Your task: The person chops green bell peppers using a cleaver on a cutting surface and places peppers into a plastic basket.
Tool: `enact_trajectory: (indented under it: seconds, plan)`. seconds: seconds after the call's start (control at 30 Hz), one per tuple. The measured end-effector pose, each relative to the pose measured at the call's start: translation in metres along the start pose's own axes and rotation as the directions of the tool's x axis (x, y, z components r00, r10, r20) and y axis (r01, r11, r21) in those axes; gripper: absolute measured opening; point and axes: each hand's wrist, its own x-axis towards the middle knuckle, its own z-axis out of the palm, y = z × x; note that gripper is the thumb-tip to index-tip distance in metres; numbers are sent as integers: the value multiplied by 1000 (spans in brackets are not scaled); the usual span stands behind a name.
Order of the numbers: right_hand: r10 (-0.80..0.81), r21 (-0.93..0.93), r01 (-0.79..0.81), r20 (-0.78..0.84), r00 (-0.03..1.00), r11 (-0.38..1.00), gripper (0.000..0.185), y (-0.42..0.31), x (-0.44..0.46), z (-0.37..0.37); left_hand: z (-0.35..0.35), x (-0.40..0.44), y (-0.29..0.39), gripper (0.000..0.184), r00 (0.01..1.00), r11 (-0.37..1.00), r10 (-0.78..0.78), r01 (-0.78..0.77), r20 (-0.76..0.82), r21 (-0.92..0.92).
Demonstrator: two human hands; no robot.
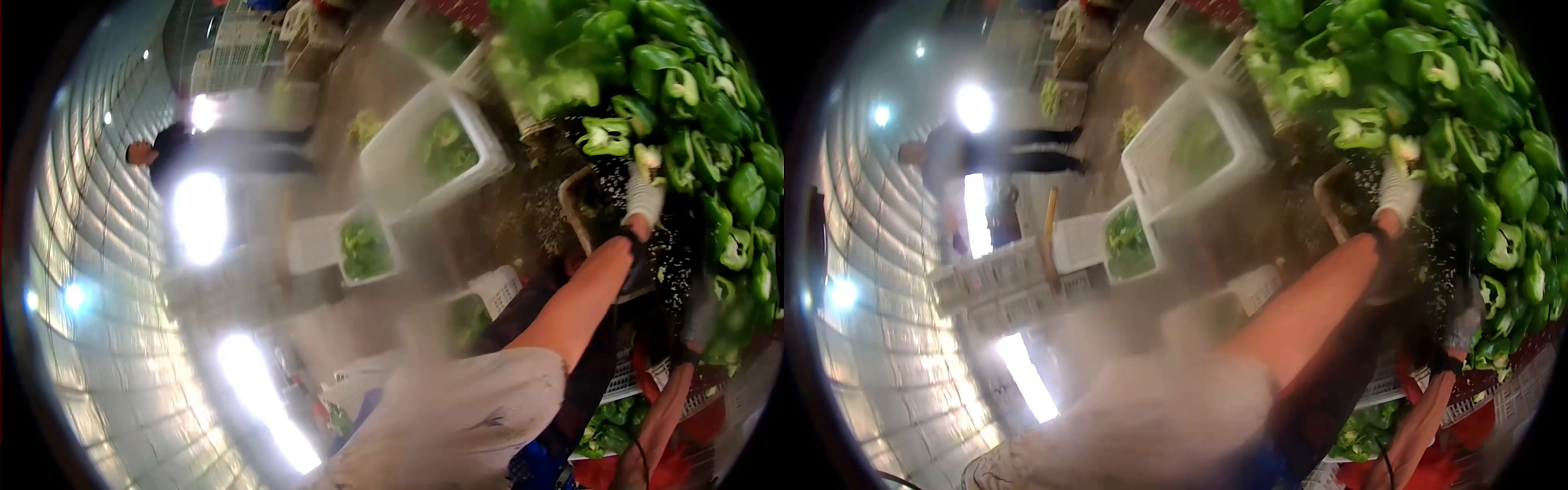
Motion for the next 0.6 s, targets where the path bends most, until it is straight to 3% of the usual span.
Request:
enact_trajectory:
  seconds: [0.1,0.2,0.23,0.27,0.3,0.33,0.4,0.43,0.47,0.5,0.53,0.57,0.6]
  plan:
    - [34,226,-23,-48,998,974,35,4,-37,-5,-34,-23,5,34,990,966,-6,-30,141,258]
    - [286,449,-294,89,954,844,36,38,-75,-7,-54,-20,32,36,952,867,-13,-142,307,478]
    - [359,522,-389,163,919,759,36,52,-95,-15,-57,-14,-3,30,916,744,3,-271,402,611]
    - [376,549,-444,239,895,708,36,64,-113,-22,-77,-25,-30,24,889,647,124,-409,441,643]
    - [124,231,-163,177,976,959,42,59,-117,-33,-91,-27,-62,20,849,523,239,-522,472,674]
    - [-90,-157,107,112,990,982,50,56,-140,-44,-101,-55,-84,14,748,425,453,-659,485,620]
    - [128,21,-134,183,975,991,50,4,-126,-79,-161,-89,-72,14,752,371,457,-646,475,667]
    - [255,90,-279,218,942,956,50,-25,-132,-96,-193,-126,-59,9,909,718,340,-416,240,559]
    - [280,289,-351,260,924,890,47,-21,-135,-89,-223,-147,-40,9,818,373,334,-572,469,731]
    - [302,469,-415,299,905,780,45,-15,-135,-82,-240,-155,-54,10,807,328,331,-584,489,743]
    - [329,720,-498,378,866,484,42,-10,-137,-79,-261,-167,-78,11,796,285,318,-598,515,749]
    - [374,694,-619,500,781,368,37,-43,-132,-107,-279,-180,-82,12,913,590,119,-381,390,711]
    - [331,699,-592,492,805,401,36,-69,-129,-126,-298,-192,-92,13,945,727,26,-242,327,643]
